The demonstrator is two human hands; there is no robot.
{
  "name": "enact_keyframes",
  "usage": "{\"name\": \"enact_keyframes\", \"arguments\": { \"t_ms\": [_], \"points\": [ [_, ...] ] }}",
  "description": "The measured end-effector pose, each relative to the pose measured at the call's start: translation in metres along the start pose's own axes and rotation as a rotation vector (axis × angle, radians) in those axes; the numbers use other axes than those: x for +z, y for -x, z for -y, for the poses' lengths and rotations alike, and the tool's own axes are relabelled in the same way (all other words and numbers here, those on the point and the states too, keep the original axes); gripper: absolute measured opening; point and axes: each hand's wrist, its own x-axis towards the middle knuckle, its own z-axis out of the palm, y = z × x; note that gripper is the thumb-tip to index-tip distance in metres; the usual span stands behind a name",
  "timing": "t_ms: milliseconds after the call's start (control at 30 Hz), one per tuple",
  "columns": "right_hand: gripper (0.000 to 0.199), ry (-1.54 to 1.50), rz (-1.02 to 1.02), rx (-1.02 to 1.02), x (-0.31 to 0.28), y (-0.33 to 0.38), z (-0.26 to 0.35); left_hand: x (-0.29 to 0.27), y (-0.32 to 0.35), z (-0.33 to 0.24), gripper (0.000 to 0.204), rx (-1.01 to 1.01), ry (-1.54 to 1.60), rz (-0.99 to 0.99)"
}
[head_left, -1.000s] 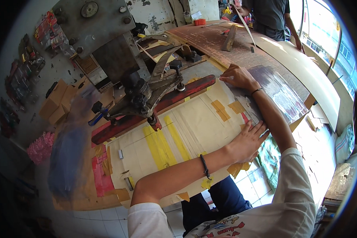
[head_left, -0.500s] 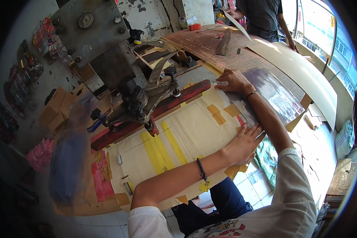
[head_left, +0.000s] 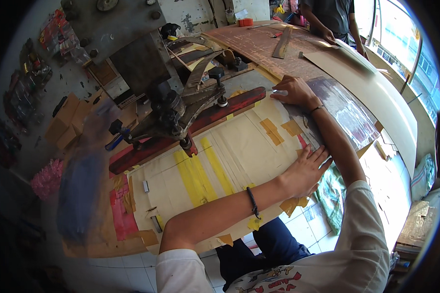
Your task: The person places a clear sheet onto a marked template on a workbench, aligns it with tape markers, and then moves the template under a manual press machine.
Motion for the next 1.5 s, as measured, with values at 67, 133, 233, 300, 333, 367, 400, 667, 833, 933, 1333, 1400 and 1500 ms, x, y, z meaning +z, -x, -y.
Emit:
{"name": "enact_keyframes", "arguments": {
  "t_ms": [67, 133, 233, 300, 333, 367, 400, 667, 833, 933, 1333, 1400, 1500],
  "points": [
    [0.04, 0.025, -0.033, -0.007, 0.001, 0.002, -0.001, 0.005, 0.0, -0.001, 0.081, 0.025, -0.018, -0.029],
    [0.039, 0.03, -0.021, -0.017, -0.001, 0.003, -0.001, 0.004, -0.001, -0.002, 0.08, 0.027, -0.012, -0.018],
    [0.039, 0.024, 0.003, -0.012, 0.0, 0.001, 0.001, -0.004, 0.0, -0.002, 0.08, 0.006, 0.001, 0.034],
    [0.038, 0.032, 0.007, 0.004, 0.0, 0.001, -0.001, -0.007, 0.0, -0.002, 0.079, -0.003, -0.004, 0.065],
    [0.038, 0.032, -0.016, -0.01, 0.0, 0.003, -0.002, -0.007, -0.001, -0.003, 0.078, 0.008, -0.008, 0.054],
    [0.038, 0.031, -0.039, -0.025, -0.001, 0.004, -0.004, -0.006, -0.002, -0.004, 0.077, 0.02, -0.012, 0.043],
    [0.038, 0.031, -0.043, -0.024, -0.002, 0.003, 0.0, -0.006, 0.0, -0.003, 0.077, 0.021, -0.016, 0.045],
    [0.033, -0.034, -0.062, -0.059, 0.0, 0.002, -0.003, -0.002, 0.0, -0.001, 0.078, 0.017, 0.002, 0.01],
    [0.033, -0.077, -0.019, 0.028, 0.002, 0.001, -0.006, -0.008, 0.0, -0.004, 0.078, 0.008, 0.013, 0.014],
    [0.033, -0.105, -0.009, 0.075, 0.004, 0.0, -0.004, -0.008, 0.002, -0.003, 0.078, 0.002, 0.02, 0.008],
    [0.034, -0.167, -0.008, 0.08, -0.004, 0.002, 0.0, -0.012, 0.001, -0.004, 0.081, -0.005, 0.0, 0.037],
    [0.034, -0.174, -0.01, 0.071, -0.004, 0.003, 0.0, -0.01, 0.001, -0.004, 0.082, -0.003, -0.01, 0.029],
    [0.034, -0.198, -0.016, 0.079, -0.004, 0.004, 0.001, -0.009, 0.001, -0.004, 0.082, 0.0, 0.001, 0.029]
  ]
}}
